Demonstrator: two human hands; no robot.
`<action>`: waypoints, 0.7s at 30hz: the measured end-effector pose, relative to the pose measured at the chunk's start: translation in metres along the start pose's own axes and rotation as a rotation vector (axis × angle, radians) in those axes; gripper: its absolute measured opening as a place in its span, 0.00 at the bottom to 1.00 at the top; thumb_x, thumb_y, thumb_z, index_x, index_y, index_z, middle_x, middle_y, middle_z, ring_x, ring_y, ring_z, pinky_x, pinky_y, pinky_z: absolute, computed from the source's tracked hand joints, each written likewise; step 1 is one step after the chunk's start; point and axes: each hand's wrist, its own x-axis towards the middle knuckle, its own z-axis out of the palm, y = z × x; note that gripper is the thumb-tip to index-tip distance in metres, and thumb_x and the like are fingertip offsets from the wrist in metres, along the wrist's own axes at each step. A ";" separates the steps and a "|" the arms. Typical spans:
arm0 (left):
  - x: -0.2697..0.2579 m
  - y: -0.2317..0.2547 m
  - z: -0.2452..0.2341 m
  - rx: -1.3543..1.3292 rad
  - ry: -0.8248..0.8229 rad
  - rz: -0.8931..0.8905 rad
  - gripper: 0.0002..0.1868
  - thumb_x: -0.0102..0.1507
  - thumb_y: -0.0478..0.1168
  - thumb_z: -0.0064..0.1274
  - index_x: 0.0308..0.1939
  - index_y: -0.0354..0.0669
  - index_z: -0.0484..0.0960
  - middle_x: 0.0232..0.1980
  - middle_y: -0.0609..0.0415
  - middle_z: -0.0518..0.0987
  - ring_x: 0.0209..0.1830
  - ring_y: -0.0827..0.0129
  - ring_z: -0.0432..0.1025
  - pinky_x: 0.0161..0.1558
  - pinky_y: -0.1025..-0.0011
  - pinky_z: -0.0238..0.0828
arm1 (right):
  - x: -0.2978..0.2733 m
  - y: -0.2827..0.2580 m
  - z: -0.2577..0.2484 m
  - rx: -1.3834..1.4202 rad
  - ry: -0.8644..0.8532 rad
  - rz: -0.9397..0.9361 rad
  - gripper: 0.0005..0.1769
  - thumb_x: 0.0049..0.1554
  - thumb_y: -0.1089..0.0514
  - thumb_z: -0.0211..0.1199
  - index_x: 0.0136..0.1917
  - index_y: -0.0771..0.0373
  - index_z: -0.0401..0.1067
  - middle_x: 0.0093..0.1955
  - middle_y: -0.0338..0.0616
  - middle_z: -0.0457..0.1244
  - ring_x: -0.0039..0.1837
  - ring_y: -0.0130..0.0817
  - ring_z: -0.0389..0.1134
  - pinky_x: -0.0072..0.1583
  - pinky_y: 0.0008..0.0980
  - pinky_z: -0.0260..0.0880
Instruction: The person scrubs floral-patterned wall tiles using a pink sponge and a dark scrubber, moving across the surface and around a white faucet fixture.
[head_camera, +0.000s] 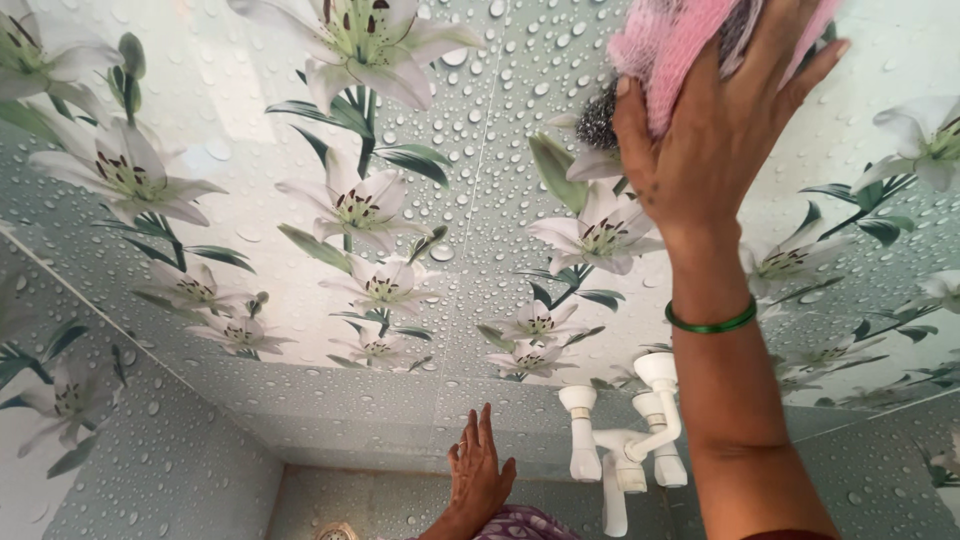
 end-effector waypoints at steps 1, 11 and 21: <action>-0.001 -0.001 0.000 -0.004 0.012 0.012 0.57 0.59 0.44 0.61 0.79 0.45 0.32 0.79 0.31 0.45 0.77 0.42 0.49 0.70 0.40 0.45 | -0.006 -0.002 0.002 0.002 -0.007 0.012 0.41 0.66 0.34 0.52 0.81 0.63 0.62 0.82 0.69 0.37 0.84 0.67 0.36 0.79 0.74 0.26; 0.002 -0.008 -0.004 -0.016 0.042 0.044 0.56 0.60 0.43 0.61 0.79 0.44 0.34 0.79 0.30 0.45 0.75 0.40 0.52 0.69 0.40 0.46 | -0.133 0.002 0.095 0.091 0.115 -0.023 0.38 0.66 0.34 0.52 0.81 0.56 0.63 0.83 0.73 0.35 0.85 0.69 0.29 0.79 0.77 0.23; -0.007 -0.016 -0.006 -0.005 0.099 0.051 0.56 0.58 0.43 0.62 0.78 0.42 0.37 0.78 0.30 0.48 0.75 0.41 0.53 0.67 0.41 0.49 | -0.347 -0.025 0.167 0.085 -0.194 -0.039 0.35 0.62 0.39 0.54 0.73 0.63 0.71 0.75 0.75 0.44 0.80 0.79 0.37 0.71 0.88 0.30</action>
